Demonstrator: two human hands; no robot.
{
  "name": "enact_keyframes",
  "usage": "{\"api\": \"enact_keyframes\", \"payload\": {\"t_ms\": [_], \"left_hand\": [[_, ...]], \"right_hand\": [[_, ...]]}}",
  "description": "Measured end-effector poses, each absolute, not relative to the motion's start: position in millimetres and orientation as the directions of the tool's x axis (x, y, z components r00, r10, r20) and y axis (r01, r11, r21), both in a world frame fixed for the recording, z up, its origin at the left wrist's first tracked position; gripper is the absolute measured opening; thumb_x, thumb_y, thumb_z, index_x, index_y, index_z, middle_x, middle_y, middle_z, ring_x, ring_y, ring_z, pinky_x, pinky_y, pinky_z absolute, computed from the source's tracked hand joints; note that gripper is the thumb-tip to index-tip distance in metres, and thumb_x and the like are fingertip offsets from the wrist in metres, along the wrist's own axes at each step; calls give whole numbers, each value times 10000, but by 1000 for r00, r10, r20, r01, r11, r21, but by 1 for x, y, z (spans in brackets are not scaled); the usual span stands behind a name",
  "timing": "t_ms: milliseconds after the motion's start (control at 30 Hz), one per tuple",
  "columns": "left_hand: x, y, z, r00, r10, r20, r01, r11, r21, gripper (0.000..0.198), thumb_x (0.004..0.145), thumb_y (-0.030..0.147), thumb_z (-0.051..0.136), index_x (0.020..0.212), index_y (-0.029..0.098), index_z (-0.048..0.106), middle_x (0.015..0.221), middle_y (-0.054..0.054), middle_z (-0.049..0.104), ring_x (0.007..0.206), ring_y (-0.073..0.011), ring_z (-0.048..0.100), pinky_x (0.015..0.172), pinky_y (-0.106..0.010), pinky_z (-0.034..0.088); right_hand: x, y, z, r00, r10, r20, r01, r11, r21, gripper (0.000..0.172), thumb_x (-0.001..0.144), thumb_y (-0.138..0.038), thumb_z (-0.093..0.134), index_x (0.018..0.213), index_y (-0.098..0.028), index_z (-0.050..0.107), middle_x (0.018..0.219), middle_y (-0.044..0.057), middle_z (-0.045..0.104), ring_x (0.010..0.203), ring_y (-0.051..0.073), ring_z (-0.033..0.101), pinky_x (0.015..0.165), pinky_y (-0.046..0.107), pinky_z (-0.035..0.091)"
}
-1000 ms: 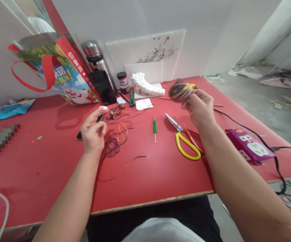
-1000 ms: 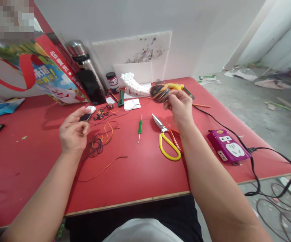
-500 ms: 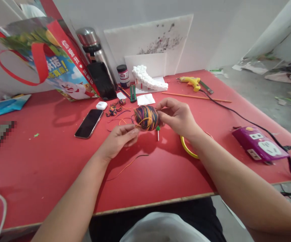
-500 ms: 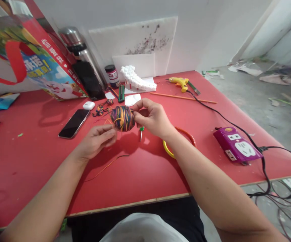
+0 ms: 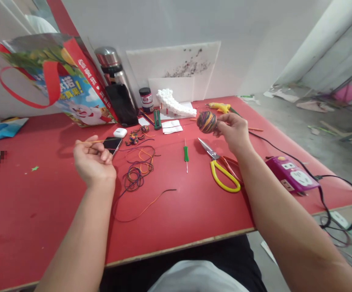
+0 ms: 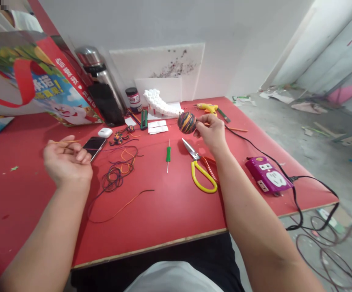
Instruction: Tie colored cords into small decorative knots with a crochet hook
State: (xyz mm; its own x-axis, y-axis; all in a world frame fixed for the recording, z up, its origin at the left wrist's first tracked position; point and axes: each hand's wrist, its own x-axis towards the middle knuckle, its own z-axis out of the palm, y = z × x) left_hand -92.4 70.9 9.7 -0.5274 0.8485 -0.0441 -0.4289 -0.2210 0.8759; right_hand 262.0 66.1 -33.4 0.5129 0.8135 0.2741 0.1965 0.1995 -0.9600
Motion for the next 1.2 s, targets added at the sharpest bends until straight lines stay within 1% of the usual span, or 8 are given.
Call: {"api": "enact_keyframes", "payload": {"t_ms": [233,467,700,833,933,1000,1067,1200], "left_hand": [[-73,63,3,-443,893,74,-356,-251,900,346,999,285,491,706,173,637,682,-14,614,343,-42,339,375,-237,156],[-64,61,-11,-301,949,92,-327,-194,925,499,941,565,643,718,128,734,630,-33,619,327,-19,297,357,-209,113],[-65,62,-19,-201,972,119,-321,-181,930,547,805,648,772,731,106,757,610,-35,615,329,-16,312,367,-211,118],[-63,58,-15,-165,978,126,-307,-172,936,555,813,663,764,753,111,771,623,-35,613,336,-15,300,378,-224,96],[-61,54,-15,-141,976,165,-267,-198,943,536,840,652,752,782,120,779,645,-29,616,350,-11,288,391,-234,94],[-60,54,-17,-142,972,190,-220,-218,951,516,862,636,742,804,124,780,661,-26,617,361,-13,299,397,-239,104],[-61,55,-22,-153,970,189,-179,-215,960,507,877,625,730,812,124,776,669,-27,623,366,-16,315,399,-240,114],[-64,60,-29,-177,969,173,-158,-202,967,484,874,600,729,802,122,761,649,-24,621,367,-21,323,401,-232,127]], "right_hand": [[267,90,-30,486,870,79,97,36,-995,106,707,-116,668,653,-183,606,581,1,629,550,123,623,486,206,495],[261,143,-18,322,946,35,260,-53,-964,295,826,-244,726,636,-222,501,522,-63,445,449,77,375,428,201,275],[259,169,-44,352,932,84,600,-156,-785,268,696,-68,748,549,-205,571,528,-8,546,594,180,534,682,339,494],[265,165,-34,410,883,229,693,-139,-708,132,795,-83,641,873,-162,714,859,83,715,892,270,656,933,430,524],[253,156,-24,323,885,336,774,-43,-632,380,883,-231,679,1254,-151,686,1197,143,715,1075,294,671,1002,433,516],[239,151,-21,128,935,330,883,44,-468,550,877,-359,748,1384,-169,647,1370,180,647,1142,323,668,975,428,534],[226,148,-24,-14,981,193,955,70,-288,572,871,-433,773,1374,-180,674,1365,191,647,1155,358,667,943,433,549],[222,149,-34,-24,986,164,978,57,-201,535,936,-327,686,1445,-174,631,1380,209,633,1239,388,618,1023,471,518]]}}
